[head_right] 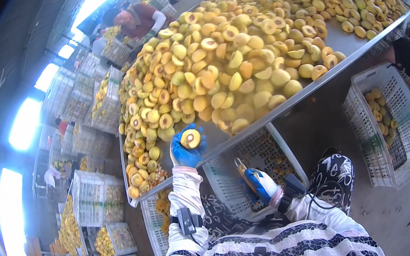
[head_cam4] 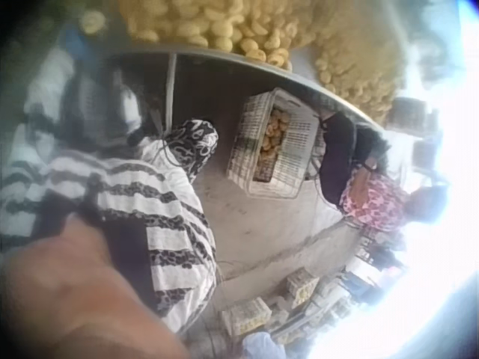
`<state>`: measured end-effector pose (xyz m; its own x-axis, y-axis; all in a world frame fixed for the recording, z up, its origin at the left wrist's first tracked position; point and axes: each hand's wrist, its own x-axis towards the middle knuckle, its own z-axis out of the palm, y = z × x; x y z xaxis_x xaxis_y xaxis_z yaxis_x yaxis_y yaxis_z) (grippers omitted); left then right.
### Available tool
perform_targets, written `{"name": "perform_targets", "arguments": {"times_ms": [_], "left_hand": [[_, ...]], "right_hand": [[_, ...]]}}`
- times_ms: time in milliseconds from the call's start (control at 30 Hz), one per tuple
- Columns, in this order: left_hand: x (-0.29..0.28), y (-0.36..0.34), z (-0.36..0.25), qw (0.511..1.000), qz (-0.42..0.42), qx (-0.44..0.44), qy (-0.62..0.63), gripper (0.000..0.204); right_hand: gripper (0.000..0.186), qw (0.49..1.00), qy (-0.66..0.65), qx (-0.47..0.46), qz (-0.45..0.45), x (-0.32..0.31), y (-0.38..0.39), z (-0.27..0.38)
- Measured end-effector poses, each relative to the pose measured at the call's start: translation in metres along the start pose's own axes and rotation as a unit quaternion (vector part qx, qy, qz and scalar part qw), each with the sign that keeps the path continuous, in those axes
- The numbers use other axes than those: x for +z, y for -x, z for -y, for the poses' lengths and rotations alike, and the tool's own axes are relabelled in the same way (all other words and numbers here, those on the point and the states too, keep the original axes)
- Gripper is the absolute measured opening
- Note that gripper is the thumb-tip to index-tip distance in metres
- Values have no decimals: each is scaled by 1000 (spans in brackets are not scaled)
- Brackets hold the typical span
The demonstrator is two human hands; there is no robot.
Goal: The person repeatedly picks mangoes from a metal table, uses a small knife to remove the pit, and places the pitted fruit into a white crate below. The process is repeated continuously with many mangoes.
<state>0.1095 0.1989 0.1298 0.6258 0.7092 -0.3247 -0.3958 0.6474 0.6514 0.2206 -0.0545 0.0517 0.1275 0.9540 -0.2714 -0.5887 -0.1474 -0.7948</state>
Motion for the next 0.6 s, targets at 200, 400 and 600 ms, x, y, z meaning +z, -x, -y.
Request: {"name": "perform_targets", "arguments": {"times_ms": [200,400,600], "left_hand": [[12,81,41,944,-100,209,-234,49],[31,110,56,878,-47,359,-312,49],[27,114,71,930,-79,308,-184,39]], "right_hand": [[38,998,53,10,27,44,1,31],[32,961,200,-189,-6,66,-2,27],[22,916,345,-200,-44,75,10,27]]}}
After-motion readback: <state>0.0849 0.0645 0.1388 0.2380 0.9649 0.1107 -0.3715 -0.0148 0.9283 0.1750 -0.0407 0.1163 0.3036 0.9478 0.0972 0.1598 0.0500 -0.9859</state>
